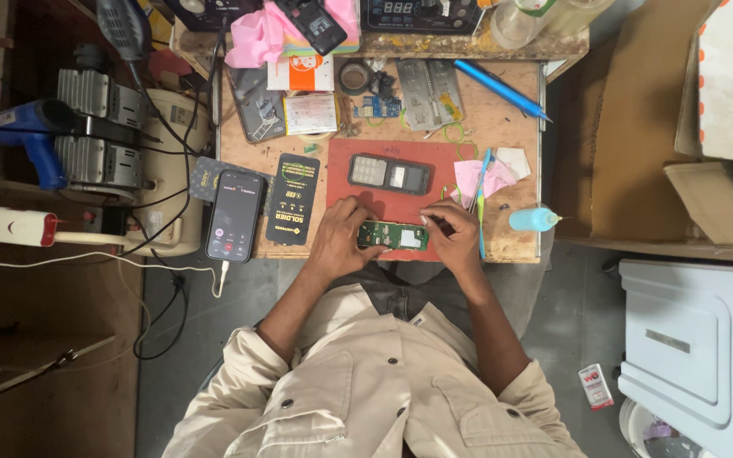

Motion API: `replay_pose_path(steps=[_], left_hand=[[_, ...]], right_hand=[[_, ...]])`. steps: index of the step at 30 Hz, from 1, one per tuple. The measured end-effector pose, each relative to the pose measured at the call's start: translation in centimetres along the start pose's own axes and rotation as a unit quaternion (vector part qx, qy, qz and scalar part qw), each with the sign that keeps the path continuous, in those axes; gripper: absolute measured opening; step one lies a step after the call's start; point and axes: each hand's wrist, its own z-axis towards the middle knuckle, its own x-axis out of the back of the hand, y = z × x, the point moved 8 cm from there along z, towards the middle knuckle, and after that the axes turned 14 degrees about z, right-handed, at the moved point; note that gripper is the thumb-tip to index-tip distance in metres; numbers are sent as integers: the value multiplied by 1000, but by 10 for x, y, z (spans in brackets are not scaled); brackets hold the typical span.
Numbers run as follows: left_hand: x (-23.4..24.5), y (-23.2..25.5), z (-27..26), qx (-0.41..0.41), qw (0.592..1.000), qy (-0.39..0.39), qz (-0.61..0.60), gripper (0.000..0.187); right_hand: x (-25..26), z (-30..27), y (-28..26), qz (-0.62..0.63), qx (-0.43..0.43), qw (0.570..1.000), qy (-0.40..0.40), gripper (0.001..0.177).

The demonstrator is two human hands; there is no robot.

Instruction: The person uses a screwdriver to work on a green circuit board placed on a red mat. They then use a blue plastic tool to scrape the board's surface and handle a black smartphone, placing it on the table before returning to the circuit board.

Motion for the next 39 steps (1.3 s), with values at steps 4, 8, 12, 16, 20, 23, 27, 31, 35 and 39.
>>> replay_pose_path(steps=[4, 8, 12, 16, 20, 23, 27, 31, 35, 39], left_hand=[[-2, -1, -1, 3, 1000, 0, 3, 57], [-3, -4, -2, 18, 1000, -6, 0, 56], [1, -1, -2, 14, 1000, 18, 21, 58], [21, 20, -7, -19, 996, 52, 64, 60], [26, 37, -39, 38, 989, -120, -77, 42], [31, 65, -83, 17, 929, -315, -191, 25], [55, 65, -121, 85, 864, -468, -164, 30], [67, 60, -137, 110, 846, -506, -126, 40], [77, 81, -119, 40, 889, -374, -262, 41], [68, 78, -126, 68, 859, -449, -234, 40]], right_hand=[[4, -3, 5, 10, -14, 1000, 11, 13], [7, -2, 9, 69, -8, 997, 28, 11], [8, -2, 8, 69, -9, 997, 35, 10], [11, -4, 4, 57, 16, 997, 46, 10], [10, -3, 3, 71, 5, 997, 44, 9], [9, -2, 1, 58, 6, 997, 44, 8], [10, -2, 0, 54, 2, 997, 46, 7], [10, -2, -4, 41, 13, 998, 44, 8], [8, -4, -2, 59, 1, 997, 41, 7], [9, -4, -2, 41, 3, 998, 39, 7]])
